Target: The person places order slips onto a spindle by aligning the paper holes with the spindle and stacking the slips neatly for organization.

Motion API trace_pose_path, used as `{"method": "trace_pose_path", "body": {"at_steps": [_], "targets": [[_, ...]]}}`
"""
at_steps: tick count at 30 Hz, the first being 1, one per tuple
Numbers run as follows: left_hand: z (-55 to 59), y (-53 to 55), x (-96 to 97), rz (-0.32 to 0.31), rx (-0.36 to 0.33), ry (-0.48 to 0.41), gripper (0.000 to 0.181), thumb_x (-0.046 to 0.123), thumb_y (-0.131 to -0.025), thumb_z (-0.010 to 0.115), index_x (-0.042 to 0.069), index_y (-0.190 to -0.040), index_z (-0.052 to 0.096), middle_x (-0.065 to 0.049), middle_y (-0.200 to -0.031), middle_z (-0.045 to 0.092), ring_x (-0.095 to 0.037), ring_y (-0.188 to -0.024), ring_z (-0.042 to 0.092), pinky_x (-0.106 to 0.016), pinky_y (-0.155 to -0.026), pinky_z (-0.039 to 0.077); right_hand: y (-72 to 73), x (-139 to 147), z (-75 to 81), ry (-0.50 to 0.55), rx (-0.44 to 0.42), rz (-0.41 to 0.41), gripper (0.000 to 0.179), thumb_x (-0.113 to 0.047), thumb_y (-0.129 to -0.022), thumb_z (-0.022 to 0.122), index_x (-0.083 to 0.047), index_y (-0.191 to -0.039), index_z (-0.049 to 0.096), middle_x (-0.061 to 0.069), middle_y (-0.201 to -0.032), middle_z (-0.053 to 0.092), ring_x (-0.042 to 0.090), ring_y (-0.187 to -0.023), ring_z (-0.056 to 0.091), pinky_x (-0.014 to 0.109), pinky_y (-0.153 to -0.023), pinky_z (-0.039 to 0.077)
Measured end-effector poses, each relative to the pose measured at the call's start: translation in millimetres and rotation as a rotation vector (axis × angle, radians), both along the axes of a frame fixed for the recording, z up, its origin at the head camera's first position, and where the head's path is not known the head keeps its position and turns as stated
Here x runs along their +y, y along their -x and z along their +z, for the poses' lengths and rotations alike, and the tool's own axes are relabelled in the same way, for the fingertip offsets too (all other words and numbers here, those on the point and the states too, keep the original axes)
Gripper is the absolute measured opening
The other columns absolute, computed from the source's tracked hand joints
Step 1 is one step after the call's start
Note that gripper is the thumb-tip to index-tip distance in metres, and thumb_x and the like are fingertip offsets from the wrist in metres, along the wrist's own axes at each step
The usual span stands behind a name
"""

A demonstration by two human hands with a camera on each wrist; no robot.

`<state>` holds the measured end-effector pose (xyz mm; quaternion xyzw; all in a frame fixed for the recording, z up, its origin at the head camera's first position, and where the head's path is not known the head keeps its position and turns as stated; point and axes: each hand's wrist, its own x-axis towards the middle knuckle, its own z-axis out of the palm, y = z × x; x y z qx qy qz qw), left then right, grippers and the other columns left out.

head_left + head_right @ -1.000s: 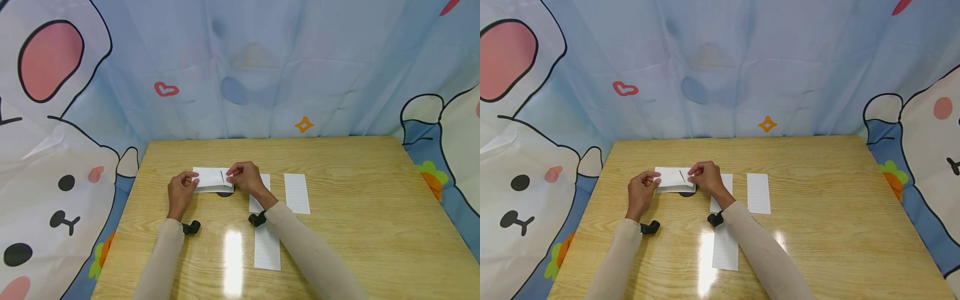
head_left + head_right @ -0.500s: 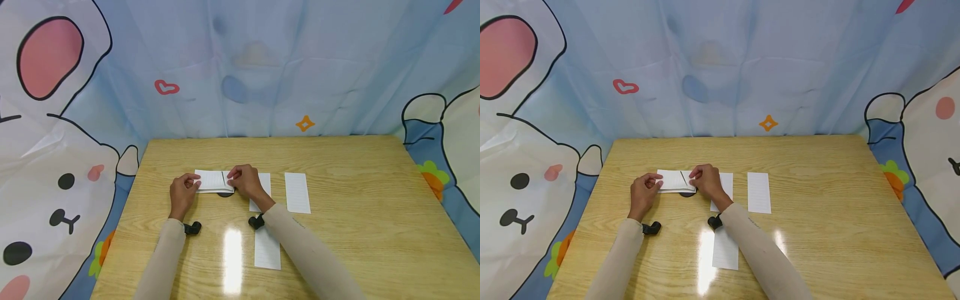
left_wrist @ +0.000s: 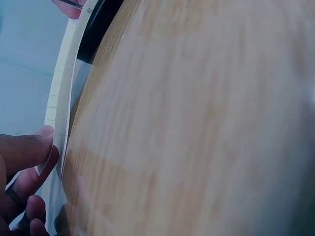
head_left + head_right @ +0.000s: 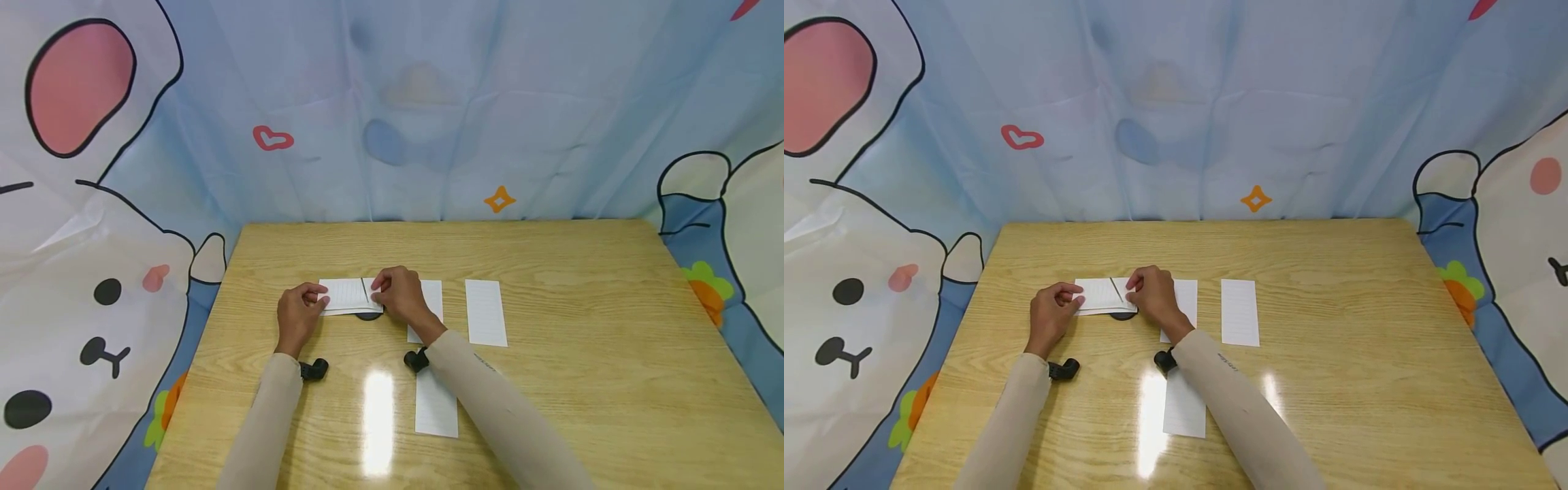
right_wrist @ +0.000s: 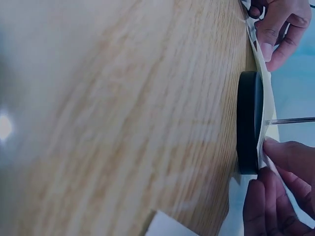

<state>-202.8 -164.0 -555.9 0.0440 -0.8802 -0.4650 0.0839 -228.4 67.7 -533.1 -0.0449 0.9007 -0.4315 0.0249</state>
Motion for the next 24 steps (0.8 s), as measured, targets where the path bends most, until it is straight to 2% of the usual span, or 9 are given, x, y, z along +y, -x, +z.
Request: {"method": "trace_pose_path", "body": {"at_steps": [5, 9, 14, 19, 24], "targets": [[2.1, -0.2, 1.7, -0.01, -0.015, 0.05, 0.011, 0.012, -0.092, 0.084, 0.009, -0.102, 0.083, -0.013, -0.091, 0.072, -0.027, -0.087, 0.061, -0.036, -0.077, 0.044, -1.1, 4, -0.5, -0.048, -0.007, -0.015, 0.016, -0.017, -0.083, 0.092, -0.015, -0.082, 0.076, 0.001, -0.079, 0.071, 0.017, -0.074, 0.064, 0.033, -0.071, 0.05], [2.7, -1.1, 3.4, 0.001, -0.035, 0.099, 0.013, 0.014, -0.092, 0.083, 0.009, -0.104, 0.082, -0.013, -0.095, 0.072, -0.03, -0.095, 0.058, -0.039, -0.08, 0.042, -2.2, 6, -2.8, -0.044, -0.033, -0.026, 0.016, -0.019, -0.083, 0.092, -0.015, -0.081, 0.077, 0.001, -0.078, 0.073, 0.017, -0.073, 0.065, 0.034, -0.072, 0.051], [1.4, -1.8, 3.9, 0.006, -0.021, 0.161, 0.016, 0.015, -0.091, 0.084, 0.007, -0.104, 0.081, -0.015, -0.102, 0.072, -0.032, -0.103, 0.058, -0.044, -0.087, 0.044, -2.7, 6, -4.9, -0.033, -0.019, -0.028, 0.016, -0.019, -0.083, 0.092, -0.015, -0.081, 0.077, 0.001, -0.077, 0.074, 0.017, -0.074, 0.066, 0.034, -0.073, 0.053], [-0.2, -4.4, 3.1, 0.023, 0.015, 0.149, 0.017, 0.014, -0.089, 0.084, 0.005, -0.103, 0.081, -0.014, -0.098, 0.073, -0.033, -0.101, 0.06, -0.046, -0.089, 0.044, -5.7, 8, -6.3, -0.013, 0.018, -0.041, 0.013, -0.02, -0.084, 0.091, -0.015, -0.083, 0.079, 0.0, -0.078, 0.074, 0.015, -0.073, 0.067, 0.035, -0.074, 0.054], [2.8, -10.0, 4.2, 0.059, 0.077, 0.115, 0.019, 0.015, -0.091, 0.081, 0.007, -0.107, 0.081, -0.014, -0.095, 0.075, -0.034, -0.097, 0.06, -0.046, -0.087, 0.045, -11.0, 12, -0.7, 0.052, 0.046, -0.062, 0.012, -0.021, -0.085, 0.09, -0.014, -0.086, 0.08, 0.0, -0.078, 0.076, 0.014, -0.072, 0.068, 0.033, -0.072, 0.055]]}}
